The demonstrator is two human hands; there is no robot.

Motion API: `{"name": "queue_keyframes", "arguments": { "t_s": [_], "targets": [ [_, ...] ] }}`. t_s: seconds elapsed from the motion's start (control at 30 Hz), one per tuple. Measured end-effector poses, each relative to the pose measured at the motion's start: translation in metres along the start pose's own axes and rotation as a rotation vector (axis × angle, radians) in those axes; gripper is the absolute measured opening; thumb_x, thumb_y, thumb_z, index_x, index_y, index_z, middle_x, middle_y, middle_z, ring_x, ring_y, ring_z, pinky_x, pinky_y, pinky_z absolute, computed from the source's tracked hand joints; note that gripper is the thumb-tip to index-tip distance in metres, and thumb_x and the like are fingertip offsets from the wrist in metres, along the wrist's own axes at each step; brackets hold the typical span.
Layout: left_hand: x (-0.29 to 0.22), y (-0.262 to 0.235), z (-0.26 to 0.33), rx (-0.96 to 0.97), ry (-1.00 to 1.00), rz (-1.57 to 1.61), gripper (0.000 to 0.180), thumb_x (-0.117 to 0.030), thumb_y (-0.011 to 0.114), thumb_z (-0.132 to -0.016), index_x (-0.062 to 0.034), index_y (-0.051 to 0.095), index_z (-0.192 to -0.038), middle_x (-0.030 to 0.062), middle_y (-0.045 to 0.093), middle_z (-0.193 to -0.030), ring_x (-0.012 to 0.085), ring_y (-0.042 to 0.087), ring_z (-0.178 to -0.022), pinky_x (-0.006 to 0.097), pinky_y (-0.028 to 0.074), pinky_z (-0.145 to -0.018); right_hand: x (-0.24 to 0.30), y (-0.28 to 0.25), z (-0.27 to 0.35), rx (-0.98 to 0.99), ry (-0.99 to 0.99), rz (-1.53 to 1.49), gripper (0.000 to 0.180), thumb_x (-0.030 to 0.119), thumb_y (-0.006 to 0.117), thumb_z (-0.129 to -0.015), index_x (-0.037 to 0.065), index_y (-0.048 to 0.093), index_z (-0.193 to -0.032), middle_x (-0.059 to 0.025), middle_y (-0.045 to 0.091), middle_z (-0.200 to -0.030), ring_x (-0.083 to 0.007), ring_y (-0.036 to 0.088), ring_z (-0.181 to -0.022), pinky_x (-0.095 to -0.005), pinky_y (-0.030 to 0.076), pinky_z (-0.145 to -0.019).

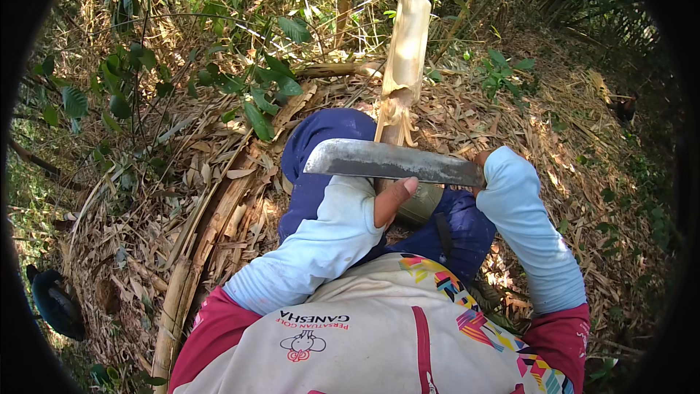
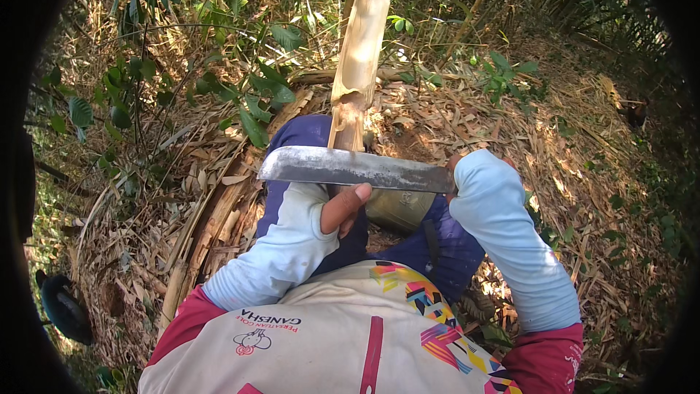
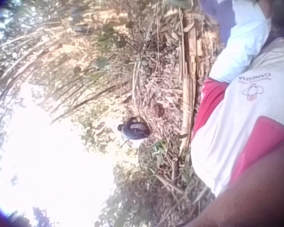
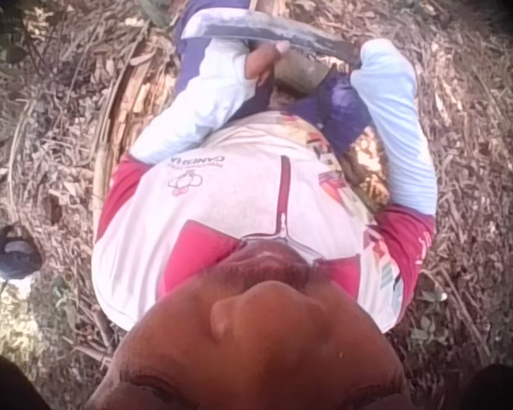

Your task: The person sits on the forest floor and uses a large machete to carve a piece of light-colored wood. They hold the wood vertically in their left hand and repeatedly strike it with the machete in their right hand to shape the material.

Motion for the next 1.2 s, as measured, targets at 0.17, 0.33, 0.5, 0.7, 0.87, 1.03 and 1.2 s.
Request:
{"name": "queue_keyframes", "arguments": {
  "t_s": [0.17, 0.33, 0.5, 0.7, 0.87, 1.03, 1.2],
  "targets": [
    [-0.006, 0.003, 0.001, -0.035, 0.014, 0.067, 0.038, -0.03, 0.071, -0.085, -0.0009, 0.063, -0.109, 0.0129, 0.065, -0.099, 0.0216, 0.06, -0.094, 0.035, 0.045, -0.086, 0.006, -0.008, 0.009, -0.104, 0.003, 0.05, 0.045, 0.03, 0.071, -0.077, 0.012, 0.058, -0.117, -0.0127, 0.068, -0.107, -0.0359, 0.064, -0.101, -0.0375, 0.053, -0.087],
    [0.004, 0.006, -0.005, -0.103, 0.063, 0.076, 0.041, -0.03, 0.071, -0.086, 0.0012, 0.059, -0.11, 0.0127, 0.064, -0.101, 0.0213, 0.058, -0.096, 0.035, 0.045, -0.088, 0.01, -0.02, 0.006, -0.006, 0.108, 0.067, 0.048, 0.031, 0.07, -0.076, 0.012, 0.056, -0.119, -0.0105, 0.067, -0.113, -0.0324, 0.064, -0.106, -0.0371, 0.053, -0.09],
    [0.001, 0.011, -0.008, -0.124, 0.093, 0.147, 0.041, -0.03, 0.071, -0.087, 0.0018, 0.058, -0.108, 0.0119, 0.063, -0.099, 0.0203, 0.058, -0.093, 0.034, 0.045, -0.087, 0.008, -0.024, -0.016, 0.143, 0.283, 0.137, 0.047, 0.035, 0.07, -0.076, 0.016, 0.056, -0.116, -0.008, 0.068, -0.111, -0.0257, 0.063, -0.108, -0.038, 0.048, -0.097],
    [-0.001, 0.01, -0.008, -0.152, 0.07, 0.095, 0.039, -0.032, 0.069, -0.088, 0.0009, 0.058, -0.105, 0.0088, 0.062, -0.088, 0.0166, 0.057, -0.082, 0.031, 0.046, -0.075, 0.016, -0.036, -0.003, 0.123, 0.255, 0.098, 0.049, 0.032, 0.07, -0.075, 0.016, 0.054, -0.119, -0.008, 0.066, -0.115, -0.0281, 0.062, -0.109, -0.0377, 0.041, -0.102],
    [-0.007, 0.009, -0.006, -0.155, -0.01, 0.051, 0.041, -0.037, 0.068, -0.089, 0.0008, 0.057, -0.102, 0.0045, 0.059, -0.075, 0.0117, 0.054, -0.066, 0.027, 0.044, -0.06, 0.015, -0.034, 0.003, -0.036, 0.151, 0.072, 0.057, 0.023, 0.071, -0.07, 0.013, 0.053, -0.123, -0.0126, 0.064, -0.116, -0.0336, 0.063, -0.108, -0.0357, 0.053, -0.093],
    [-0.008, 0.014, -0.005, -0.154, -0.019, 0.174, 0.042, -0.041, 0.066, -0.09, -0.0007, 0.056, -0.096, 0.0003, 0.054, -0.063, 0.0101, 0.049, -0.05, 0.027, 0.039, -0.048, 0.014, -0.035, -0.016, 0.121, 0.292, 0.082, 0.065, 0.025, 0.071, -0.071, 0.015, 0.048, -0.13, -0.0096, 0.062, -0.123, -0.0302, 0.062, -0.111, -0.0348, 0.051, -0.098],
    [-0.003, 0.011, -0.007, -0.165, 0.001, 0.121, 0.042, -0.043, 0.063, -0.092, -0.0024, 0.053, -0.092, 0.0005, 0.052, -0.06, 0.0102, 0.049, -0.047, 0.027, 0.038, -0.044, 0.022, -0.039, -0.008, 0.078, 0.193, 0.104, 0.065, 0.023, 0.071, -0.071, 0.015, 0.047, -0.131, -0.0088, 0.063, -0.122, -0.0288, 0.062, -0.111, -0.0339, 0.052, -0.097]
  ]
}}
Point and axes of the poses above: each hand's wrist, its own z-axis away from the middle knuckle, its own y-axis out of the palm, x = y × z, the point moved 1 cm from there along -z, towards the middle knuckle
